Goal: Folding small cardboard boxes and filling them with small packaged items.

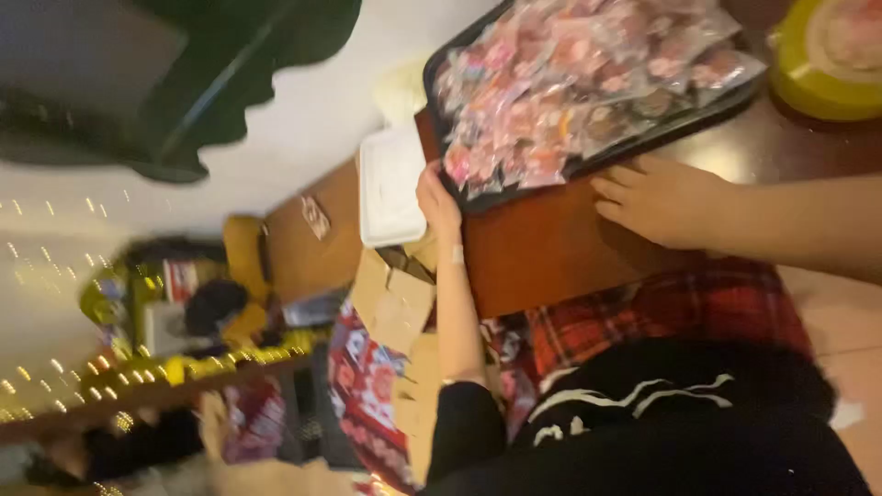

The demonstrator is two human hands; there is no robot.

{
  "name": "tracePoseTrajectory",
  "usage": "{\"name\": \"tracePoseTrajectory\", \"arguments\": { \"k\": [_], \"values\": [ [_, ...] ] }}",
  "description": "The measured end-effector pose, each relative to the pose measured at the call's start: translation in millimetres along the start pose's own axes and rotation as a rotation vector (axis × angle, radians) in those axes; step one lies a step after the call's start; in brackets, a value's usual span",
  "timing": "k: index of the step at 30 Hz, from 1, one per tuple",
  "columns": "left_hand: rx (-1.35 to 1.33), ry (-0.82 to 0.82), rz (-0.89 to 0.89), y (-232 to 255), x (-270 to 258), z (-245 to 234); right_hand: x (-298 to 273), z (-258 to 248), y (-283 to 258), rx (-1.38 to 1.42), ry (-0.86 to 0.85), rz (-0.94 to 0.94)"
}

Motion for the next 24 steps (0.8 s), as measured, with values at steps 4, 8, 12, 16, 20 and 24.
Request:
{"name": "tracePoseTrajectory", "arguments": {
  "k": [4,8,12,16,20,24],
  "values": [
    [-0.100,0.079,-0.004,1,12,20,-4,34,-5,0.031,0.072,0.001],
    [-0.095,0.042,-0.055,-5,12,21,-9,11,1,0.153,0.179,0.023],
    [-0.094,0.084,-0.068,-1,5,20,-2,-8,15,0.265,0.269,0.077],
    [-0.069,0.023,-0.183,37,-8,12,0,-13,29,0.390,0.437,0.118],
    [0.072,-0.093,-0.168,75,-19,-2,9,0,42,0.486,0.554,0.227],
    [0.164,-0.131,-0.084,109,-34,-2,16,2,47,0.554,0.646,0.311]
  ]
}}
Point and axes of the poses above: each hand's wrist, its own x-axis towards the middle knuckle, its own z-axis out of the palm, y = z × x, the point moved 2 cm from there along x, towards the middle knuckle, and after that the axes turned 3 degrees about -y, right-handed, at the moved point
